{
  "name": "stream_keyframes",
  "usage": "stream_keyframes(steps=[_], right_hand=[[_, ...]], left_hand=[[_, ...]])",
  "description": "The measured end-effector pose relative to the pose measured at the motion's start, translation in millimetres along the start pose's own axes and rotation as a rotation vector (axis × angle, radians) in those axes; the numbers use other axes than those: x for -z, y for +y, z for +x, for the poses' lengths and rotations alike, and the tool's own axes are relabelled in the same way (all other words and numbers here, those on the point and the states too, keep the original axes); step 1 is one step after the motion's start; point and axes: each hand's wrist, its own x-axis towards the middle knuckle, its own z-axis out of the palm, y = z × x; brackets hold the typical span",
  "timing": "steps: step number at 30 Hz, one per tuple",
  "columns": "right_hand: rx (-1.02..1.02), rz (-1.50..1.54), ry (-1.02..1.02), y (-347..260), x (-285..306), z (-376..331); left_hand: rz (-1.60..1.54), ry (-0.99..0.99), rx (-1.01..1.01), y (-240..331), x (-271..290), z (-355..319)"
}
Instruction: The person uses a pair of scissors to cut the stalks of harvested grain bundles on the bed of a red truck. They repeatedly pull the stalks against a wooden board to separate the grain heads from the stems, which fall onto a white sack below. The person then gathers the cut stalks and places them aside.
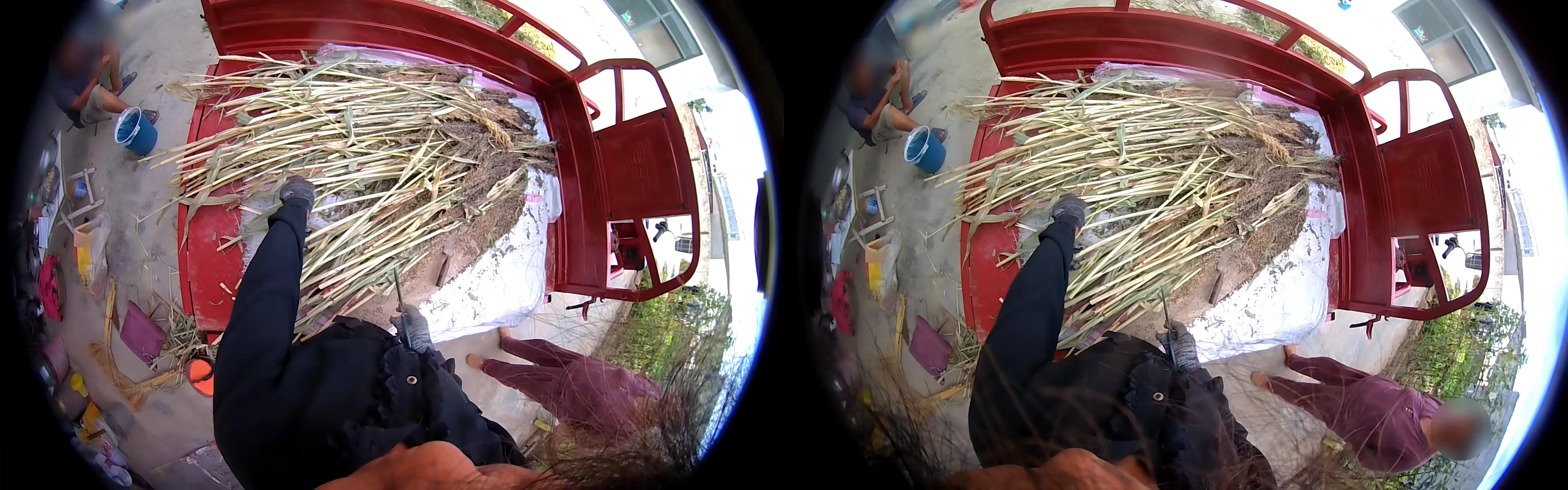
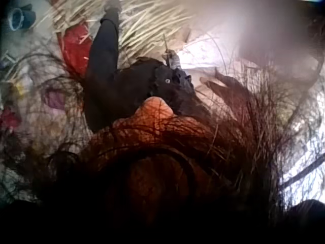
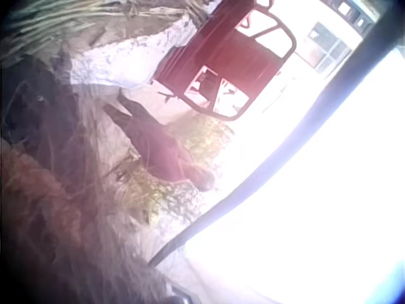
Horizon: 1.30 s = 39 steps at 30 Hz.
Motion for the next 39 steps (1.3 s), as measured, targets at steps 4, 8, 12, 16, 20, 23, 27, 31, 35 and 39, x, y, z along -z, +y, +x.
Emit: stream_keyframes(steps=[4, 8, 12, 16, 20, 23, 27, 31, 35, 39], right_hand=[[0.147, -0.164, -0.039, -13.5, -6.1, 15.0], [0.179, -0.151, -0.103, -23.0, -16.5, 32.6], [0.242, -0.175, -0.125, -64.5, -23.3, 16.7], [0.288, -0.222, -0.165, -75.8, -23.7, 5.5], [0.269, -0.072, -0.281, -72.2, -40.2, 9.8], [0.555, -0.145, -0.342, -59.2, -64.8, 33.4], [0.185, -0.09, -0.503, -81.7, -93.1, 48.8], [0.041, 0.01, -0.563, -101.9, -101.8, 45.3], [-0.01, 0.062, -0.563, -110.7, -106.3, 57.9], [-0.091, 0.279, -0.636, -117.2, -112.6, 69.2]], left_hand=[[0.007, 0.066, -0.006, -4.7, -2.5, -17.6], [-0.048, 0.11, 0.111, 9.8, 9.8, -36.2], [-0.091, 0.023, 0.113, 10.1, 0.3, -38.1], [-0.027, 0.295, 0.061, 2.2, -1.1, -62.5], [-0.007, 0.389, -0.01, -6.1, 41.7, -135.5], [-0.1, 0.219, 0.033, -14.8, 72.8, -183.6], [-0.216, 0.189, 0.124, -21.8, 54.2, -220.6], [-0.242, 0.269, 0.049, -26.6, 11.5, -222.9], [-0.313, 0.166, -0.035, -11.8, 74.0, -257.9], [-0.26, 0.244, -0.04, -13.5, 56.9, -267.1]])
